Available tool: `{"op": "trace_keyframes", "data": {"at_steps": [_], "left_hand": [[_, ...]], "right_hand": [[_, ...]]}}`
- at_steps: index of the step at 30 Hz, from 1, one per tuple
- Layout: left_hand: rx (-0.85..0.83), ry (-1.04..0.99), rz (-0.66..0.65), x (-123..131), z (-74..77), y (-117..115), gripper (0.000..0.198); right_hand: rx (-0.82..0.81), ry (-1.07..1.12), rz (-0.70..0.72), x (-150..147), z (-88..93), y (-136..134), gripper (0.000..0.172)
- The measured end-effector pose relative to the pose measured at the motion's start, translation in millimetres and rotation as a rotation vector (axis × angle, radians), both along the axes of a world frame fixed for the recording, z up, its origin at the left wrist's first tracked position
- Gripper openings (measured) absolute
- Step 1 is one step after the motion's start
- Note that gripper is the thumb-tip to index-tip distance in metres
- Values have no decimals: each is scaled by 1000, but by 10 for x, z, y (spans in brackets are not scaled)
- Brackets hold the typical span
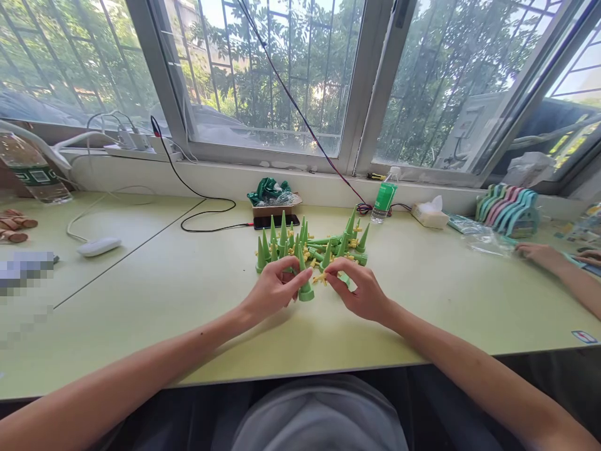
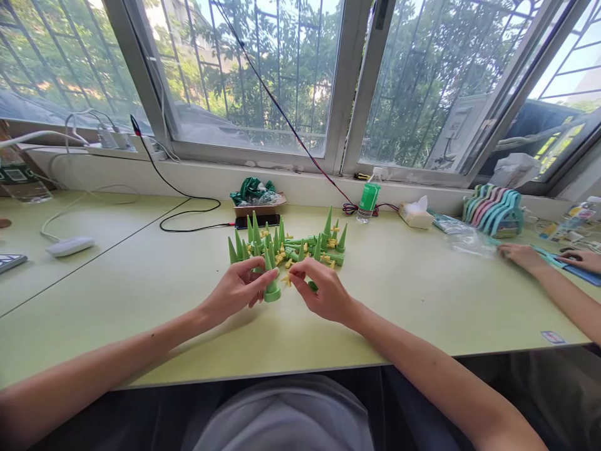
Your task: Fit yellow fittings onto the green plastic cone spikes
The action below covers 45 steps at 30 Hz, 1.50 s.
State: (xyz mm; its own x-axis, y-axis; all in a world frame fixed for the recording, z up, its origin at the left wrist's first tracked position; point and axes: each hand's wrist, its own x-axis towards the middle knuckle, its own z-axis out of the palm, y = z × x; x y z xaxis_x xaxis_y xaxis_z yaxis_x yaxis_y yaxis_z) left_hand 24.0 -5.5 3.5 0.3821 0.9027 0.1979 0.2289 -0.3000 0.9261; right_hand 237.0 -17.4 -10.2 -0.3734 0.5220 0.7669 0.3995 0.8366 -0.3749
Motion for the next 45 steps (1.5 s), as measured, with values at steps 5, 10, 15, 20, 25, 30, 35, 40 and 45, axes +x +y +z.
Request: {"op": "trace_keyframes", "data": {"at_steps": [5,10,15,20,25,30,35,40,45], "left_hand": [[-26,-48,-10,-9,0,5,40],[-40,-91,18,3,13,0,44],[-24,-84,48,7,-23,23,50],[0,-50,56,0,-61,34,52],[13,-33,60,-3,-70,27,53],[15,-47,88,-7,-91,36,54],[-12,-98,94,9,-53,17,52],[-33,-142,96,32,-39,-5,46],[47,-71,91,8,-110,8,40]], "right_hand": [[9,-12,16,-12,0,-7,8],[22,-16,65,-29,-7,-28,10],[27,-33,124,-48,-41,-31,11],[39,-53,139,-73,-59,-17,11],[82,-88,160,-95,-62,-9,12],[112,-137,149,-101,-70,-11,14],[131,-135,154,-109,-84,-3,14],[132,-123,142,-118,-84,0,14],[127,-121,122,-128,-69,-14,12]]}}
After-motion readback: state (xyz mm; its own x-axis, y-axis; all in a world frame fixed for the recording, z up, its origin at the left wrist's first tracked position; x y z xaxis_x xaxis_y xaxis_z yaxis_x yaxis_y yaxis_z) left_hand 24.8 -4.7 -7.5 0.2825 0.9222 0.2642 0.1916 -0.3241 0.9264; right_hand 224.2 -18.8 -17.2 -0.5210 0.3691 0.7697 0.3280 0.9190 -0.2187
